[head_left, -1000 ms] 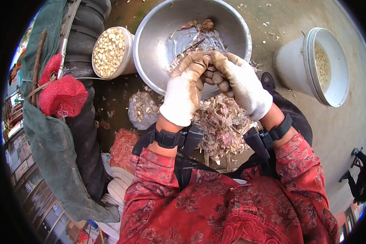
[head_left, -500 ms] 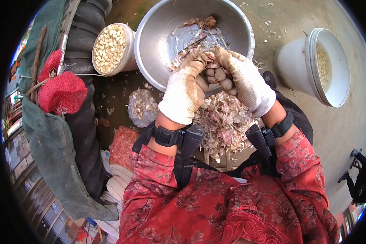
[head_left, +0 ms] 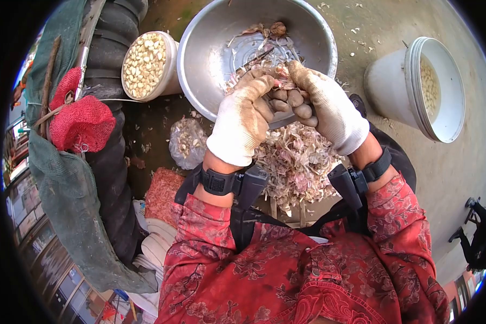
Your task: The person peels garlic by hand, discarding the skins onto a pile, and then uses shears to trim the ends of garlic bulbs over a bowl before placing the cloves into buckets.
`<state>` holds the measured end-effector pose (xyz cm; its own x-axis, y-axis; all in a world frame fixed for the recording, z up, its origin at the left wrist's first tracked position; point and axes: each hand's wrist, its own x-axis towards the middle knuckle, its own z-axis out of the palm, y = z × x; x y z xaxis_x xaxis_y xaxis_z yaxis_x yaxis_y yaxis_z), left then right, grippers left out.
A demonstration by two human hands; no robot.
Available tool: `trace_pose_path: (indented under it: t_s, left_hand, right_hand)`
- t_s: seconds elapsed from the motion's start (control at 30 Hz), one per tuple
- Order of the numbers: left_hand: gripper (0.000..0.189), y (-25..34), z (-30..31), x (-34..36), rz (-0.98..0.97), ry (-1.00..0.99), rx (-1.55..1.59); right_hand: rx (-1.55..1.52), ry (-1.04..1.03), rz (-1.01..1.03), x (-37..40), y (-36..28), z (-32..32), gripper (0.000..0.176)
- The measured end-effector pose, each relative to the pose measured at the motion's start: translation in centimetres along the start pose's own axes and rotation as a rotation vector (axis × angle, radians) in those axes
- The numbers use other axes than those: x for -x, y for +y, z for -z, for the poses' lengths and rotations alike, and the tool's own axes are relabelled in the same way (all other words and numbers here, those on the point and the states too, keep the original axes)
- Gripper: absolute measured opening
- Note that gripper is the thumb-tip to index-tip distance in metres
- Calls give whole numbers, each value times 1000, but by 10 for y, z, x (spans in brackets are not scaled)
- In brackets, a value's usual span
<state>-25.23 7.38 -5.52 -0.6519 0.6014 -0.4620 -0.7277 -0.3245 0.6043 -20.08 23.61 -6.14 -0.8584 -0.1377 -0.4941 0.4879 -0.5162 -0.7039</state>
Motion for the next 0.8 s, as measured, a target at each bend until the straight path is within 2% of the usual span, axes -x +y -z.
trace_pose_path:
  t_s: [0.1, 0.17, 0.3, 0.37, 0.5, 0.57, 0.6, 0.67, 0.8]
  left_hand:
    - [23, -1, 1, -2, 12, 104, 169]
    - [24, -6, 10, -3, -23, 111, 27]
    - [25, -3, 13, -1, -32, 156, -106]
    - [22, 1, 9, 2, -123, 53, -465]
    - [19, 1, 7, 2, -40, 136, -264]
    - [17, 0, 7, 5, -124, 118, -480]
    - [17, 0, 7, 5, -123, 118, -480]
    - [17, -2, 10, 3, -35, 141, -265]
    - [20, 1, 5, 3, 29, 128, -107]
  right_hand:
    - [-50, 37, -33, 1, 2, 0, 34]
    - [-40, -50, -16, 2, 2, 3, 31]
    - [-3, -53, -55, 1, 1, 0, 30]
    - [-35, -59, -62, 1, 3, 1, 29]
    - [-13, -27, -61, 5, 2, -3, 29]
    - [48, 12, -43, 7, 1, -5, 29]
    - [48, 13, -43, 7, 0, -5, 29]
    - [80, 31, -68, 8, 0, -5, 30]
    - [-7, -52, -8, 7, 4, 1, 31]
